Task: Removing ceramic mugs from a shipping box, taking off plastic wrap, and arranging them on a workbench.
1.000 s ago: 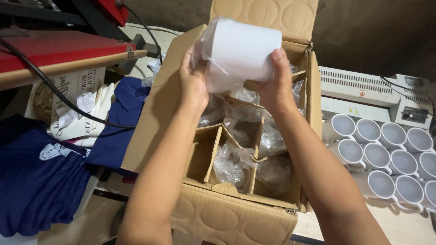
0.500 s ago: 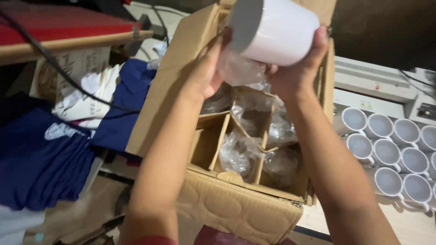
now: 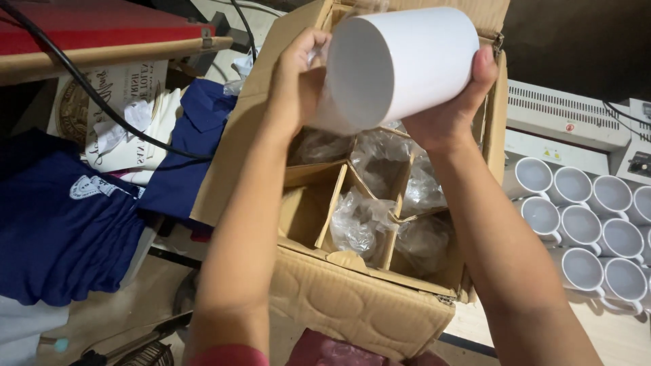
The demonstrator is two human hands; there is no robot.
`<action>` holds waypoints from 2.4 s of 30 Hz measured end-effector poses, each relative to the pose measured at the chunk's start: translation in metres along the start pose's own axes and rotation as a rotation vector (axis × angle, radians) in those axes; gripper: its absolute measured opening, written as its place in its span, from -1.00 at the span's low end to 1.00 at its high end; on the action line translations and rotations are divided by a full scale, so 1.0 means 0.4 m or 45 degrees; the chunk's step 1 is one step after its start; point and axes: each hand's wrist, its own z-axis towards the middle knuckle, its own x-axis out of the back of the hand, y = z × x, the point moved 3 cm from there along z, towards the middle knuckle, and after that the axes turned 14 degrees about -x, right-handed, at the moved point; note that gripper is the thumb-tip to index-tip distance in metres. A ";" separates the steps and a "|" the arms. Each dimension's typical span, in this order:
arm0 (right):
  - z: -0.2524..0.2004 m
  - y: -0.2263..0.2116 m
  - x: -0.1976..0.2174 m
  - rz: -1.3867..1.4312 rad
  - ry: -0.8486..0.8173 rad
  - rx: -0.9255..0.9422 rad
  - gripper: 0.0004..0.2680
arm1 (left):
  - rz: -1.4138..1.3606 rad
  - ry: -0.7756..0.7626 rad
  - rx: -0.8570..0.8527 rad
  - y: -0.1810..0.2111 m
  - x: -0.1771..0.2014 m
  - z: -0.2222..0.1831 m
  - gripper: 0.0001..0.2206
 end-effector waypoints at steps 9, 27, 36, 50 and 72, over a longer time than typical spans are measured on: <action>0.011 -0.017 0.002 0.114 -0.032 0.033 -0.35 | 1.599 -1.056 0.746 0.415 -0.191 -0.138 -0.82; 0.016 -0.001 0.041 0.152 0.108 0.009 -0.37 | 1.219 -1.487 0.784 0.416 -0.221 -0.227 -0.83; 0.036 0.025 0.098 -0.078 0.290 0.071 -0.32 | 1.292 -0.489 -0.470 0.397 -0.281 0.084 -0.56; -0.086 -0.056 0.062 -1.151 0.593 0.251 -0.21 | -0.323 0.134 0.295 0.105 -0.258 0.002 -0.46; -0.816 -0.298 0.302 -2.070 1.470 0.207 -0.15 | 0.636 -1.164 0.457 -0.102 -1.091 -0.077 -0.52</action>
